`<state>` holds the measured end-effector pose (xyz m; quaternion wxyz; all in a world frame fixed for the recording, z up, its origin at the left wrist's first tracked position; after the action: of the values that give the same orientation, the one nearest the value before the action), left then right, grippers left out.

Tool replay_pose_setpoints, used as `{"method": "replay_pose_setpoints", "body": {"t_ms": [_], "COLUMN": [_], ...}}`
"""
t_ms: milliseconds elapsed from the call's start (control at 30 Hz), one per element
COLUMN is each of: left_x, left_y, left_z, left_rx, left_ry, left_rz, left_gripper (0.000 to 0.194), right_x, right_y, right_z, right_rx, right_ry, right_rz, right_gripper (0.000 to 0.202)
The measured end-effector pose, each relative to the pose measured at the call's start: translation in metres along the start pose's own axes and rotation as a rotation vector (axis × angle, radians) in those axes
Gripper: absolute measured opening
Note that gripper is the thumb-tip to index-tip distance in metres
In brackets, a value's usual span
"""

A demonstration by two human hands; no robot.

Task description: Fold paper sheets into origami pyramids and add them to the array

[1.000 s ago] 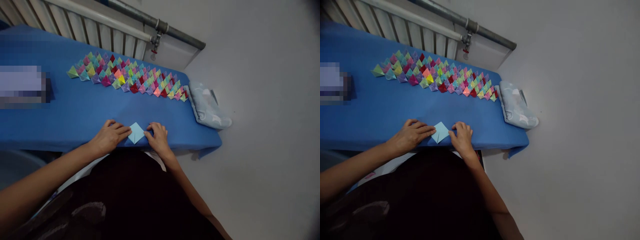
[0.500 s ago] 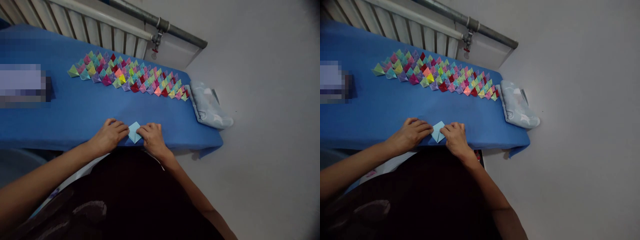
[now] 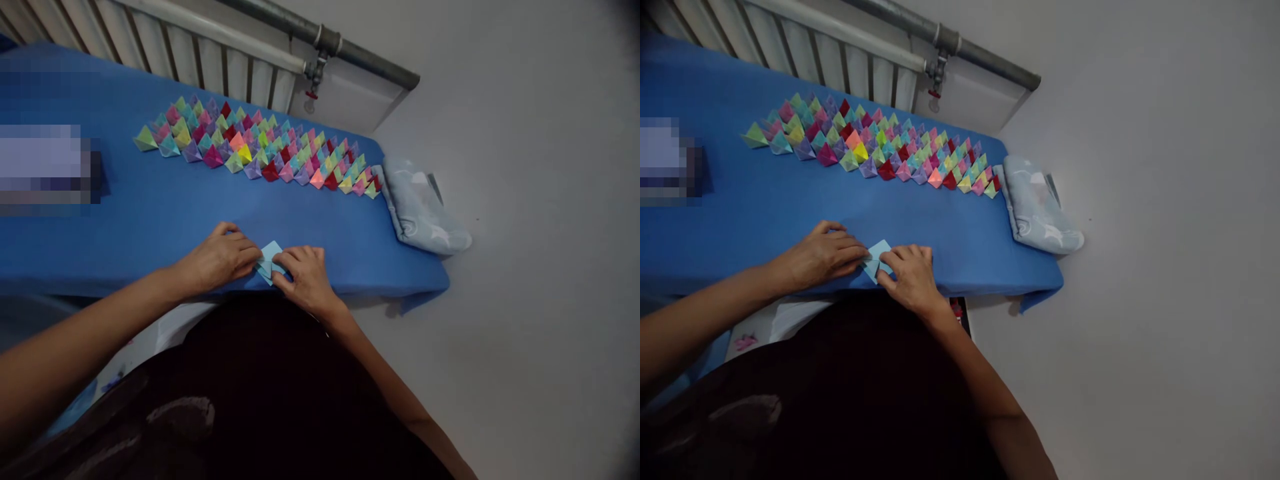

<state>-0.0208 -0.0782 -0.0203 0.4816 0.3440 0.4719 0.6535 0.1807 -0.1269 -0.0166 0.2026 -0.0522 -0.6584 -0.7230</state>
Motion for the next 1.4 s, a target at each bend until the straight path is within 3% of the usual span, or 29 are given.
{"method": "replay_pose_setpoints", "body": {"t_ms": [367,933,1400], "left_x": [0.000,0.001,0.001], "left_y": [0.001,-0.011,-0.019], "left_z": [-0.002,-0.001,0.011], "left_rx": [-0.010,-0.119,-0.033], "left_ry": [0.065,0.191,0.468], "left_rz": [-0.097,-0.116,-0.155], "left_gripper": [0.028,0.023,0.026], "right_x": [0.005,0.006,0.009], "right_y": [-0.008,-0.013,-0.015], "right_z": [0.002,0.007,0.010], "right_rx": [-0.020,-0.036,-0.080], "right_ry": [-0.079,-0.262,-0.284], "right_rz": [-0.062,0.124,0.082], "right_gripper": [0.021,0.016,0.020]}}
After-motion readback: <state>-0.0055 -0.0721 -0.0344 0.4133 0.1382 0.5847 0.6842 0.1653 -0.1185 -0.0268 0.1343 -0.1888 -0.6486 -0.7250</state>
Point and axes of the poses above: each hand's wrist, its own z-axis towards the middle knuckle, its own y-axis out of the back of the hand, x = y × z, the point moved 2 cm from there along z, towards the middle knuckle, and after that the axes turned 12 degrees about -y, right-handed, at the moved point
